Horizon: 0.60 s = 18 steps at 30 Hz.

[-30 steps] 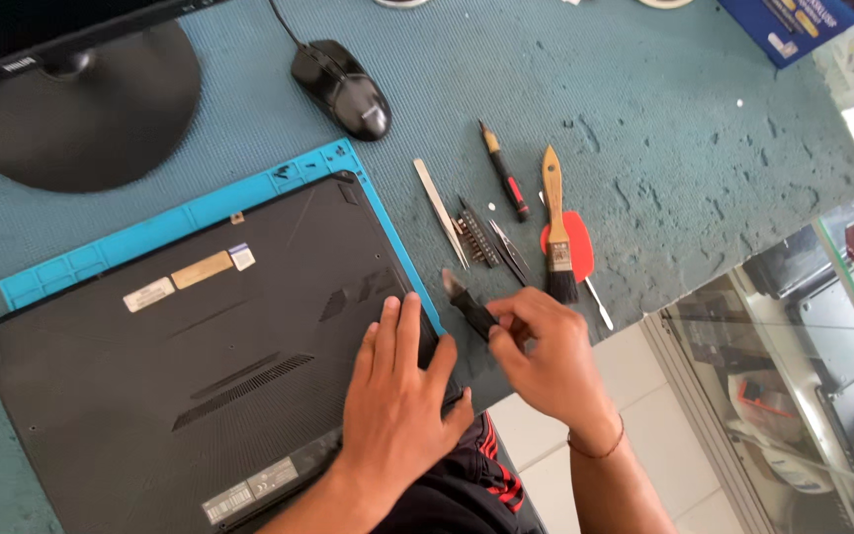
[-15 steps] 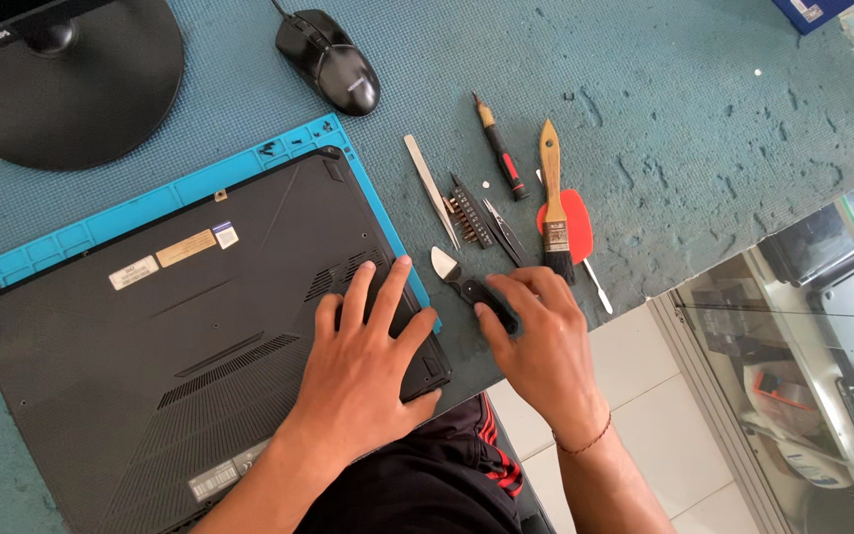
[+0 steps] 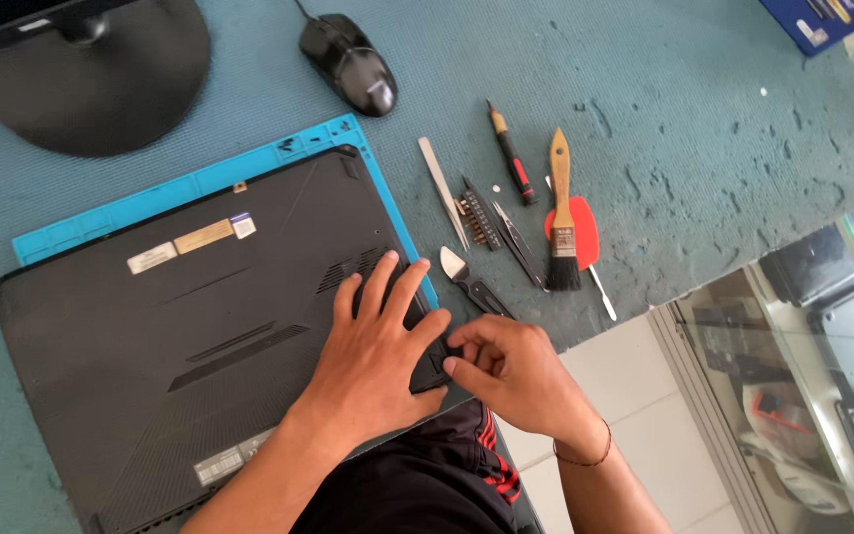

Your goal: The person uses a screwdriver to remove screws from the bottom panel of a laptop. After removing several screws, the person flips the laptop over and uses a prying tool to separate the bottom case.

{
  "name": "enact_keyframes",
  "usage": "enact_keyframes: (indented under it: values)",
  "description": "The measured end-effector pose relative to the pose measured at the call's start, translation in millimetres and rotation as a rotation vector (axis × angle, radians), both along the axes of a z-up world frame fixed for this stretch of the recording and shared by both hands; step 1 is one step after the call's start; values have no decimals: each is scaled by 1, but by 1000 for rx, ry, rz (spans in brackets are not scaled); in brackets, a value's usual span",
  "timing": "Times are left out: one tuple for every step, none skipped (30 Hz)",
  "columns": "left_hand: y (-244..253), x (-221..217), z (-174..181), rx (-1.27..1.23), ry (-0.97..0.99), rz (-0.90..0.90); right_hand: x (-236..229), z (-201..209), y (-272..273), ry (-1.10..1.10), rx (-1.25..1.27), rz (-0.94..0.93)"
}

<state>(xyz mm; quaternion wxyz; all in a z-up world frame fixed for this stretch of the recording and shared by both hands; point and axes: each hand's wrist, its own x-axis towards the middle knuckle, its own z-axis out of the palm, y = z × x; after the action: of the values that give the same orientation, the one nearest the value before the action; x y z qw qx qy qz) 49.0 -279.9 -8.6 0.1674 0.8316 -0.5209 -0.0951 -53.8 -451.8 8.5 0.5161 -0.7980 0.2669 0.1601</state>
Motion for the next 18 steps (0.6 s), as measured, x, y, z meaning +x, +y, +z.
enact_keyframes:
  values:
    - [4,1,0,-4,-7,10,4,4,2,-7,-4,10]
    - [10,1,1,-2,17,11,9,9,5,78,-29,-9]
    - [16,0,1,0,44,16,13,13,8,165,-53,-25]
    - [26,1,2,-2,41,31,15,13,12,161,-57,-11]
    - [36,2,2,-29,15,80,18,13,15,128,-96,-27]
    - [47,2,2,-56,-11,129,21,13,19,95,-134,-43]
    - [61,2,2,-60,-17,149,23,5,22,89,-139,-24]
    - [76,2,1,-83,-52,229,25,-3,26,-150,-273,28]
    - [91,0,1,-104,-86,313,27,-11,29,-392,-400,83]
    - [110,-3,-1,-107,-90,338,31,-8,38,-400,-399,108]
    - [129,-6,-3,-130,-179,476,38,-7,47,-534,-447,146]
    - [148,-10,-5,-150,-270,614,45,-5,57,-670,-491,184]
    - [168,-14,-6,-146,-278,650,49,-4,66,-685,-479,217]
    - [188,-19,-8,-179,-345,753,54,-3,76,-746,-477,272]
    - [209,-26,-12,-213,-413,860,58,-3,88,-808,-474,330]
    - [223,-34,-15,-210,-423,899,60,-3,99,-824,-461,367]
    - [237,-43,-18,-234,-290,993,63,-4,110,-836,-437,416]
    - [250,-53,-21,-265,-156,1083,65,-4,122,-848,-413,464]
